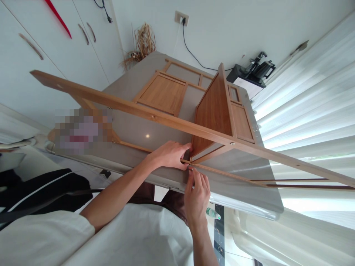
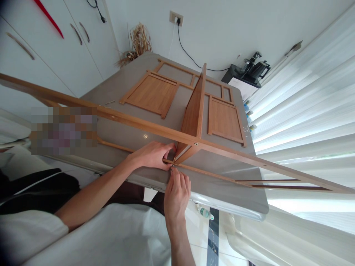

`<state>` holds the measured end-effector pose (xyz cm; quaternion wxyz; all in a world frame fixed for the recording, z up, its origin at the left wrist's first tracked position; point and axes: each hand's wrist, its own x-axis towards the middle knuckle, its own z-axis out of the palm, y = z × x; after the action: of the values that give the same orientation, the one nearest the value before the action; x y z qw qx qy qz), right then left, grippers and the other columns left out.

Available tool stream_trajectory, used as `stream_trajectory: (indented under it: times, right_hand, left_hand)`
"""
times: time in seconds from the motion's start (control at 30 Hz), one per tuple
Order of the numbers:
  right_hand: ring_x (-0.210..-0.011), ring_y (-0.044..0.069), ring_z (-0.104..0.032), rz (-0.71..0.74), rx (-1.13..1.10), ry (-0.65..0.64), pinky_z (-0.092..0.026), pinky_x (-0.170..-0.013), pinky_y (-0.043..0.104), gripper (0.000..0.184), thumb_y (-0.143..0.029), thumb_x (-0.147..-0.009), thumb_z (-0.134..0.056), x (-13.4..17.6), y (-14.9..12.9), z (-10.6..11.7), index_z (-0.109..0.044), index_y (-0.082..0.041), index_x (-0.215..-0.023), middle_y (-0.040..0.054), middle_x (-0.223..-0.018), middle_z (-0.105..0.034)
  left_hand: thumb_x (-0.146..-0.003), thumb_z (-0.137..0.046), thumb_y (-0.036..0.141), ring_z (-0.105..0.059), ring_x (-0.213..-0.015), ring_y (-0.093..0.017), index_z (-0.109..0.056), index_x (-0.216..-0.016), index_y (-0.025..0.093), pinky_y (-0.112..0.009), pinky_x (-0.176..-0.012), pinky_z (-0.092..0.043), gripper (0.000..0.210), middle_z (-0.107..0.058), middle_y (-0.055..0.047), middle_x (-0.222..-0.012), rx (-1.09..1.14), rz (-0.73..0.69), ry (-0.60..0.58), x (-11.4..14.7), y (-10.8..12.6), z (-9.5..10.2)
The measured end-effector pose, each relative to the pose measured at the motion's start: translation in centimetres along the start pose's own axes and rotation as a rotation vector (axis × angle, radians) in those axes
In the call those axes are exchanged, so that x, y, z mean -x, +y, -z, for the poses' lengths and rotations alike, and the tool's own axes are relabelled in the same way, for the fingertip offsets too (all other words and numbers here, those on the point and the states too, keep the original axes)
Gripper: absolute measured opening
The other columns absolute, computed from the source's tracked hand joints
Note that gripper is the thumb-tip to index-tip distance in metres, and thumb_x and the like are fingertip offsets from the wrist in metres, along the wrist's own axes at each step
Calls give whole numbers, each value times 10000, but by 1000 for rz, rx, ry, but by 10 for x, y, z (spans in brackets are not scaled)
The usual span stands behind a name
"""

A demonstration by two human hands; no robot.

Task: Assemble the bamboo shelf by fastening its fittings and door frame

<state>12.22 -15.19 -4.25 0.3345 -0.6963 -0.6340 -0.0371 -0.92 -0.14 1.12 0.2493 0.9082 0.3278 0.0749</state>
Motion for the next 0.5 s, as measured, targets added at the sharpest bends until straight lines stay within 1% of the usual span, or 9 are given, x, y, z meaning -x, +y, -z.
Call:
stream_trajectory:
  times: [0.23, 0.5]
  right_hand:
    - [-942, 182, -632, -112, -132, 19, -483, -875, 307, 227, -246, -1033, -468, 0, 1, -1, -678, -198, -1107, 54, -991, -728]
    - [-925, 168, -640, -225, -175, 8, -473, -845, 278, 231, -315, -1032, -476, -4, -1, 4, -685, -216, -1032, 31, -971, -726]
  left_hand:
    - [-764, -693, 501, -698, -698, -220, -530, -1075, 246, -308, -565, -375, 433, -741, 29, -794, -15, -7, 12, 0, 0, -1]
    - [-755, -702, 481, -698, -677, -216, -520, -1067, 249, -299, -552, -362, 429, -733, 47, -758, -13, -12, 28, 0, 0, -2]
